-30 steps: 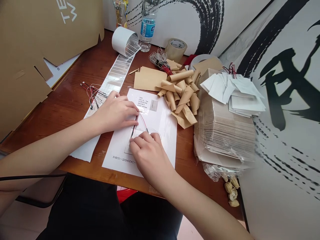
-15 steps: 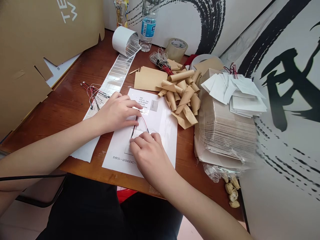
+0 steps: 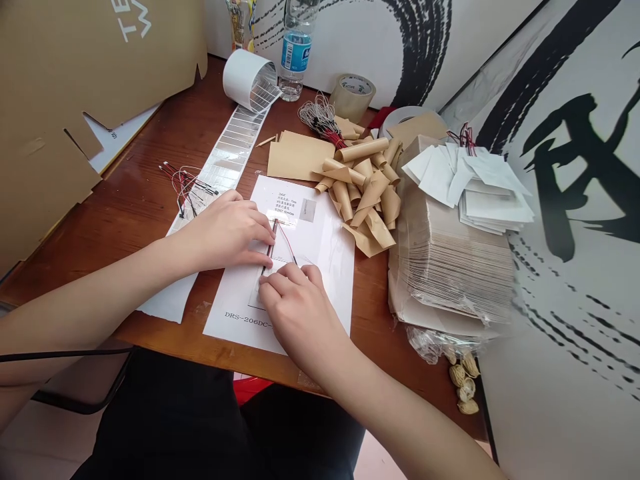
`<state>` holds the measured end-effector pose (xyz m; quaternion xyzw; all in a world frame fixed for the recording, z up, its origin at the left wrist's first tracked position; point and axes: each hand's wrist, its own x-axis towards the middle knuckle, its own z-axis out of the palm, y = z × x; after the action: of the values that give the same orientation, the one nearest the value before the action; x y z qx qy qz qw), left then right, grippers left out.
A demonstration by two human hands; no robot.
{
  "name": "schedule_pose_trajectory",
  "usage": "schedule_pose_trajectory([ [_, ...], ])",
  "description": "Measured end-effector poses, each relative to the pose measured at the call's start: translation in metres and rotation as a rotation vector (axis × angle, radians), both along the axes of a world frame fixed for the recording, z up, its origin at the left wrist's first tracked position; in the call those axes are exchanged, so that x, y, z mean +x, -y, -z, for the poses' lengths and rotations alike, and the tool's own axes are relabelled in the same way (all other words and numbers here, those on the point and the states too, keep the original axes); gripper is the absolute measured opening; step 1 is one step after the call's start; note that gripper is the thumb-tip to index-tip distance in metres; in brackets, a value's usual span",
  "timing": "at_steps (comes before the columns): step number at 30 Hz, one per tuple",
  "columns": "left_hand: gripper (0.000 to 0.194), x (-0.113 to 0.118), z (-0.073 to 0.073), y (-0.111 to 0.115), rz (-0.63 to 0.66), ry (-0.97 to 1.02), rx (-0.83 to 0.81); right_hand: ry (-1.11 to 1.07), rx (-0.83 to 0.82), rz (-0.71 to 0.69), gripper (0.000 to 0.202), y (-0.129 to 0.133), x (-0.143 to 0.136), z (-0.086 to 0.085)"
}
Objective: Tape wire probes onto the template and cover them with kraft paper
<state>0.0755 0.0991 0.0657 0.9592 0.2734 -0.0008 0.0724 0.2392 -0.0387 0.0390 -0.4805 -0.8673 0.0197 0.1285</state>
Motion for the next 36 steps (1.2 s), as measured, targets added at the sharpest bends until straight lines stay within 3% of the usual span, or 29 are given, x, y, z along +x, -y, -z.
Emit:
schedule_pose_trajectory([
  [20,0.027,-0.0018,-0.0005,0.0049,-0.010,-0.018,-0.003,-0.042,0.048,0.004,0.018,0.0018,0.0001,0.0008],
  [36,0.029,-0.0020,0.0018,0.0058,-0.020,-0.036,0.013,-0.280,-0.035,0.079,0.019,0.0025,-0.0035,0.0019],
])
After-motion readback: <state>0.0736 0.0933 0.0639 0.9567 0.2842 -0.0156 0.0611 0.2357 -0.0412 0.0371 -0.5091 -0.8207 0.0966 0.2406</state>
